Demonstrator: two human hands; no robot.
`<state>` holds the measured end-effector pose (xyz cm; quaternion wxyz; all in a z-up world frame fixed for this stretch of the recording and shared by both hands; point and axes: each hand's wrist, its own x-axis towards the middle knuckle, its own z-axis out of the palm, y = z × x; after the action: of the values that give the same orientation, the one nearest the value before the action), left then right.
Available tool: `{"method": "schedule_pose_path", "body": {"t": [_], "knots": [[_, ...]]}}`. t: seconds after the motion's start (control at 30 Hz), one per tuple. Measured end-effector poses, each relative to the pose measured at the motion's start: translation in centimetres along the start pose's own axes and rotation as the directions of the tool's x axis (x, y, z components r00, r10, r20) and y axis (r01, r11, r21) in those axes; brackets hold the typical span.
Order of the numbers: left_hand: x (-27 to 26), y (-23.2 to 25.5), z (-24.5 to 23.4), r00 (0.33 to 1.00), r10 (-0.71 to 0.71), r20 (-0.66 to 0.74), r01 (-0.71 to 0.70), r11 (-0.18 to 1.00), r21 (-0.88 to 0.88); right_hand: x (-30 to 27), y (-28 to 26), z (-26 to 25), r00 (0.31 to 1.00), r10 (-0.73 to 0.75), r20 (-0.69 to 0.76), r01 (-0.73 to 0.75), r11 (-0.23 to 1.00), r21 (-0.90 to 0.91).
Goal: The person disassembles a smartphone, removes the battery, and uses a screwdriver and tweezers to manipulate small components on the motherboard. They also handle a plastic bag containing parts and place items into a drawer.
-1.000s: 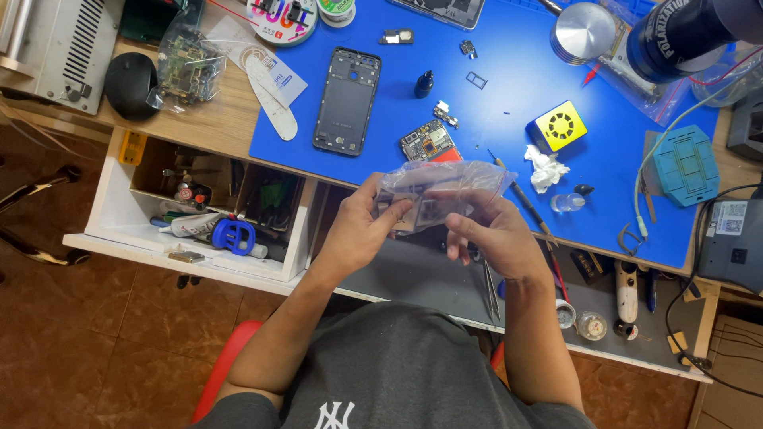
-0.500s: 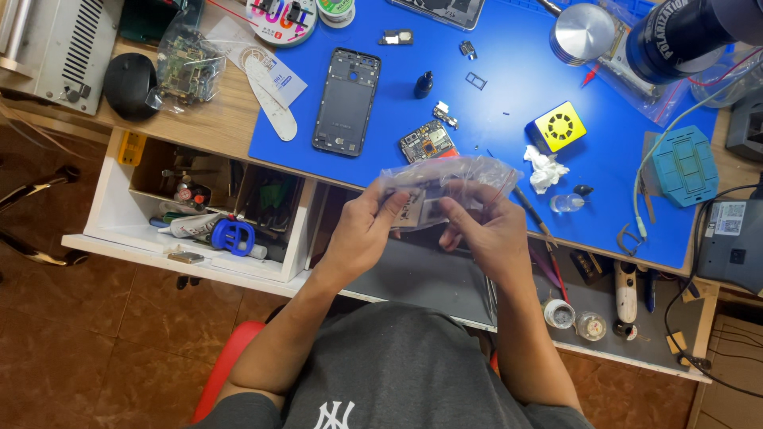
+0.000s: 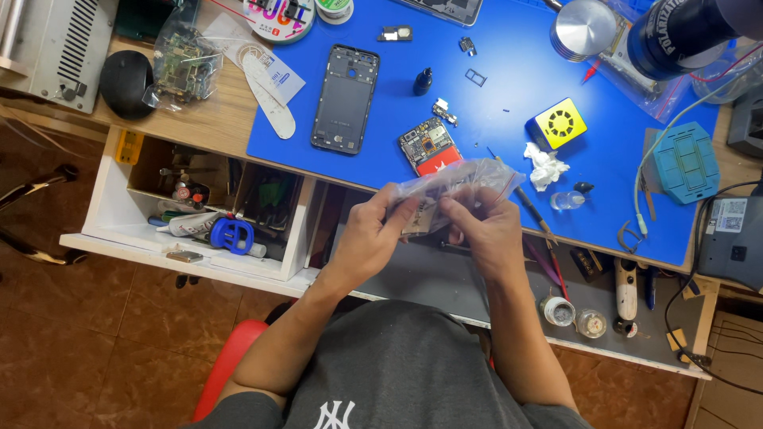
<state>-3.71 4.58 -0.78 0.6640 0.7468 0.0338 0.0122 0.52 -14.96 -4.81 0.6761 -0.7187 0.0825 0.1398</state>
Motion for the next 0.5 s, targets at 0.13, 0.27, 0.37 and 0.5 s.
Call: {"method": "schedule_pose_path", "body": {"t": [0.13,0.27,0.37,0.5], "knots": [[0.1,0.7,0.0,0.999,0.021,-0.046,-0.021,1.000,0.005,-0.2,0.1,0.2,1.000,0.002,0.011,-0.003,0.996,0.091],[-0.2,-0.4,0.1,0.994,0.073,-0.076,-0.069,0.996,0.057,-0.5,-0.7,0.7,1.000,0.021,0.006,-0.022,0.986,0.163],[-0.6,-0.7,0.2,0.995,0.075,-0.069,-0.068,0.992,0.105,-0.6,-0.9,0.7,0.999,0.028,0.025,-0.032,0.985,0.169],[-0.7,-0.2,-0.4,0.996,0.059,-0.064,-0.047,0.984,0.171,-0.5,-0.5,0.9,0.995,0.049,0.089,-0.067,0.974,0.216]]}}
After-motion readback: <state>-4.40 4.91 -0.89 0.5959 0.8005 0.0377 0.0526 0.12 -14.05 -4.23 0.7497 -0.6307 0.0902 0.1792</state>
